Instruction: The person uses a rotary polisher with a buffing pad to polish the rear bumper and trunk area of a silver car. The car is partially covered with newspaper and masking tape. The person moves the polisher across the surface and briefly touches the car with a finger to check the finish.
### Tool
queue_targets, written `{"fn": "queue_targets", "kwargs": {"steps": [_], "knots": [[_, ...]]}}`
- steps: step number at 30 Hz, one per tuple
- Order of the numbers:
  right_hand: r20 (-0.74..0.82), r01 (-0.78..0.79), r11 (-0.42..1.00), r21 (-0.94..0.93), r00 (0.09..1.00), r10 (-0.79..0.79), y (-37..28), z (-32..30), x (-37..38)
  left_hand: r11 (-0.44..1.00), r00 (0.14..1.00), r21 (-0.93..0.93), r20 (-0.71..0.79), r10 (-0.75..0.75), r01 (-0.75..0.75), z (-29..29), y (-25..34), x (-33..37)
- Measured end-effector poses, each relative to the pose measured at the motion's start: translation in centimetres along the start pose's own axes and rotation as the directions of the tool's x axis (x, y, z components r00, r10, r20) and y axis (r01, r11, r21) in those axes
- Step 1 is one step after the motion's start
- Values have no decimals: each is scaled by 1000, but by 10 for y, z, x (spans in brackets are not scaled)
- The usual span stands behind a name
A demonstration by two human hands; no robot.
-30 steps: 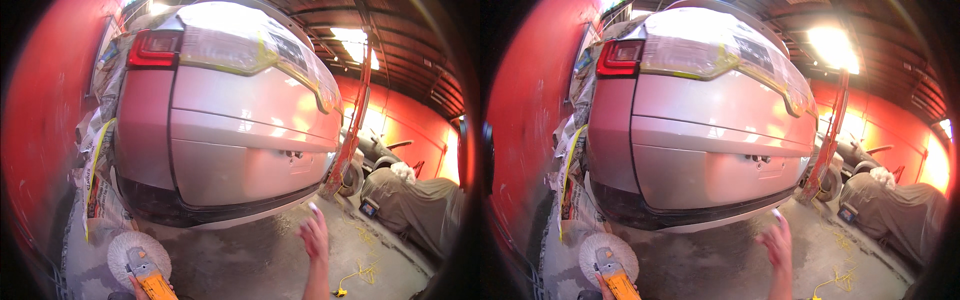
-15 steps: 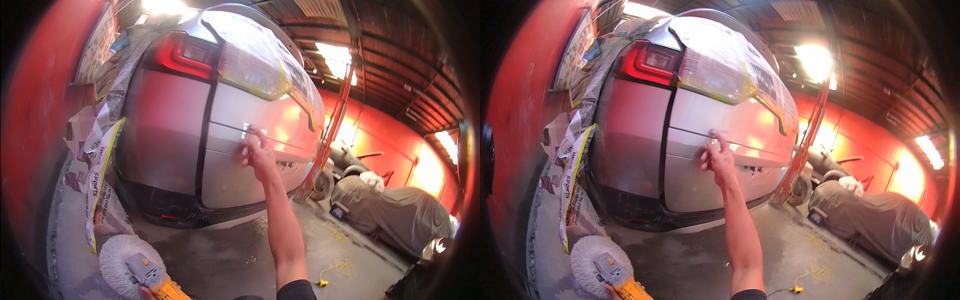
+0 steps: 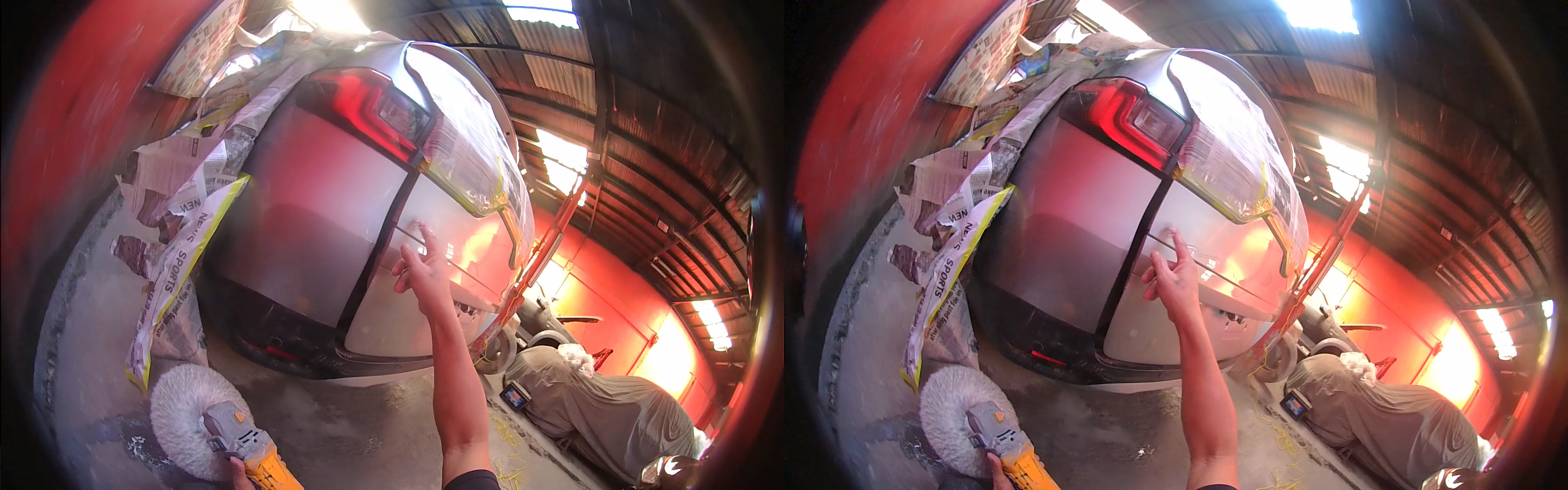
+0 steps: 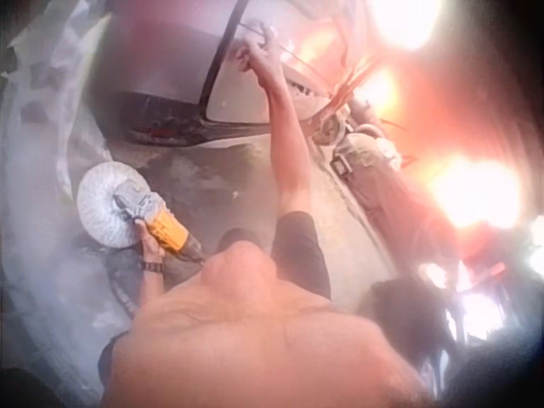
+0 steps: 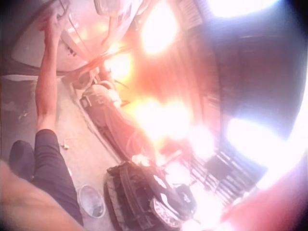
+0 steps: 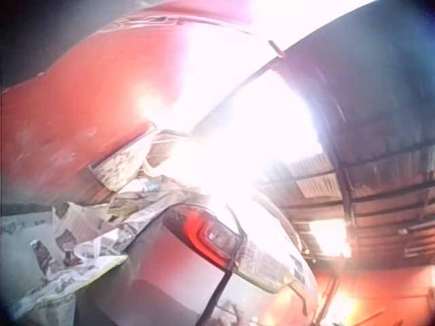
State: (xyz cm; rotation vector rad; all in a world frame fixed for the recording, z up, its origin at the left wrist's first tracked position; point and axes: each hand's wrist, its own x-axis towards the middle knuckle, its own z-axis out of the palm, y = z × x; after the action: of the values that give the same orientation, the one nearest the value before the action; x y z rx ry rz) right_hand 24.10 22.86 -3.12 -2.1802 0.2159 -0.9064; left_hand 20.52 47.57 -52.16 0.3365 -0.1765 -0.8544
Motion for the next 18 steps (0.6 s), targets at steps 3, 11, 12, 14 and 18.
{"fn": "queue_targets", "kwargs": {"steps": [3,11,12,14,18], "knots": [[-29,0,1000,-17,1000,-1,-5,4,6,1000,1000,-7,7,5,-5,3,1,1],[-75,70,997,-9,995,-71,-23,-4,40,1000,1000,-2,4,24,-24,7,4,1],[-151,86,996,14,985,-83,-25,-5,44,1000,1000,2,-11,18,-18,6,4,1],[-206,51,997,60,978,-37,-33,-7,51,1000,1000,14,-13,14,-14,7,6,1],[-137,99,992,72,987,-89,-40,-8,53,999,999,35,-10,37,-37,4,9,4]]}}
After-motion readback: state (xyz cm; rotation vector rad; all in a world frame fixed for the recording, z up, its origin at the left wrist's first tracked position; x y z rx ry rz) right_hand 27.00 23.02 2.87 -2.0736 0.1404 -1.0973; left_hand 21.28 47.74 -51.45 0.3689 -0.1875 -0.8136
